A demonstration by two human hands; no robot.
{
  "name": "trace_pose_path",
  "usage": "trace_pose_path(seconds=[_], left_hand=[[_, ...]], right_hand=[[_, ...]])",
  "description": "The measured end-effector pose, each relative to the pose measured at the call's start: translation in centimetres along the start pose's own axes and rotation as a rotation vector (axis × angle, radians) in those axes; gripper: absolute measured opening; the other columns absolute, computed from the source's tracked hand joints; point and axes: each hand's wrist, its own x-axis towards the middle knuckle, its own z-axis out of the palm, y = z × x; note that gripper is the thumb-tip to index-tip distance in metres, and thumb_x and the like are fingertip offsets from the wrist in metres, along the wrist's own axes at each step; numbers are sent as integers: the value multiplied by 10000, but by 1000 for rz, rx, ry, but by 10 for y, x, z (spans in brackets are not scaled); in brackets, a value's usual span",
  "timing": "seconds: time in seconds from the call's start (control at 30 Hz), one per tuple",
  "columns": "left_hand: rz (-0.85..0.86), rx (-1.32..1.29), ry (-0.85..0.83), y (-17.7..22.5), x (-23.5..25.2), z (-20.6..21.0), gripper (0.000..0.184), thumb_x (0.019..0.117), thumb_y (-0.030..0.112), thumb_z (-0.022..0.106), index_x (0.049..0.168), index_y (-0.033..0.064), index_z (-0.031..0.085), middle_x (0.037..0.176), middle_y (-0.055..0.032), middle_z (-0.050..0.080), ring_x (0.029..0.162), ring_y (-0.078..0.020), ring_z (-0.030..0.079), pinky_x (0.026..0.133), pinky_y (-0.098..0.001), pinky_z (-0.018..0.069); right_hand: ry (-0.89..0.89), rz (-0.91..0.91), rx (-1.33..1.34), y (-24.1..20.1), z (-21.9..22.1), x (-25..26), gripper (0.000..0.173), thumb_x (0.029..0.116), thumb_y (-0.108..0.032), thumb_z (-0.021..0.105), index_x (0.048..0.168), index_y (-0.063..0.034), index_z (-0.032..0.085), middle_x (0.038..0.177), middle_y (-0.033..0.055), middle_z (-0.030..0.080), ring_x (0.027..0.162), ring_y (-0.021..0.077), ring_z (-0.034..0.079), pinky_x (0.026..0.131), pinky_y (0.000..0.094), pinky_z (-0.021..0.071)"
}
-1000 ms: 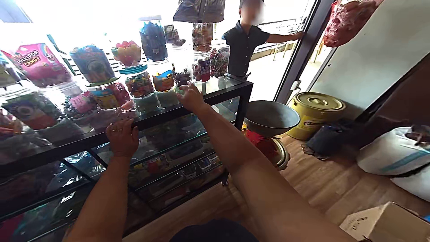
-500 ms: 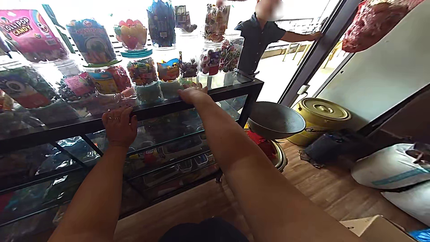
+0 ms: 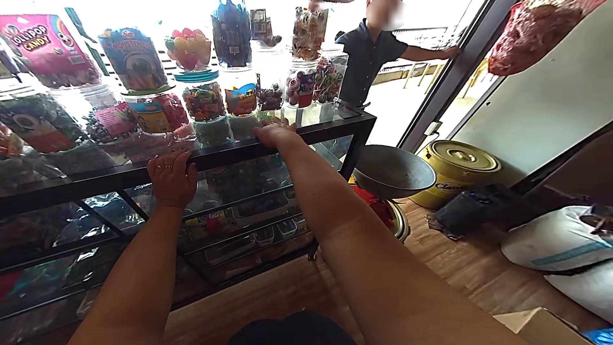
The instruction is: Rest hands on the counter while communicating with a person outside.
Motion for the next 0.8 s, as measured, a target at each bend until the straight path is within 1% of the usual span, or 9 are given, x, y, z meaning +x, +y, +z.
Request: trace_pose_path(seconds=[0.1,0.23,0.27,0.33,0.37,0.47,0.57,0.63,0.8], left_hand=[[-2,-3,-11,-1,0,-1,397,1045,267,404,1245,28,649,1296,-210,666,1245,-399,601,1103,-581,341],[-3,5,-9,-1,-1,1,394,1045,270,401,1243,38,651,1291,-203,668,1248,-392,598,1107,-570,338],[-4,2,-7,-1,0,1,393,1046,269,404,1243,38,652,1293,-202,671,1251,-393,598,1108,-570,339],[-7,-14,-11,0,1,-1,398,1050,269,405,1248,27,652,1301,-213,667,1254,-415,598,1108,-594,342],[-5,-22,-16,0,1,-2,399,1050,268,407,1249,23,651,1305,-217,664,1256,-422,596,1106,-603,342],[-6,-25,-16,-1,0,-1,392,1048,267,414,1249,29,652,1313,-212,663,1264,-412,594,1112,-602,335],[-7,-16,-15,-1,0,1,385,1050,268,416,1247,37,652,1314,-196,666,1274,-399,590,1115,-591,331],[-12,-12,-20,-1,-1,1,387,1054,270,412,1253,41,651,1321,-190,664,1278,-397,587,1117,-590,330],[-10,-15,-3,1,0,-2,397,1052,275,402,1235,35,659,1307,-200,671,1262,-402,599,1106,-591,336]], right_hand=[[4,6,17,-1,1,1,641,1079,-578,260,1622,-251,357,1692,104,289,1574,394,166,1193,728,78],[1,3,-2,-1,0,-1,642,1083,-578,241,1623,-249,356,1690,101,295,1571,394,175,1184,739,91],[9,4,-1,0,1,0,646,1077,-587,245,1621,-256,361,1690,104,293,1571,393,178,1191,727,93],[37,-11,26,2,2,2,656,1074,-592,273,1614,-233,377,1684,141,292,1569,414,172,1196,734,81],[41,-12,31,2,3,2,659,1072,-595,280,1613,-231,380,1684,145,291,1570,415,169,1197,733,82],[32,-3,28,1,2,1,659,1072,-600,281,1616,-239,373,1689,137,281,1572,406,169,1201,722,85],[21,7,18,-1,1,-1,663,1076,-601,269,1622,-235,357,1695,151,260,1577,410,145,1194,735,75],[20,9,18,0,1,-2,660,1078,-594,270,1622,-231,358,1693,154,263,1576,410,152,1191,739,80],[18,6,26,-1,1,-3,655,1077,-589,274,1620,-234,361,1693,150,263,1573,399,169,1205,713,86]])
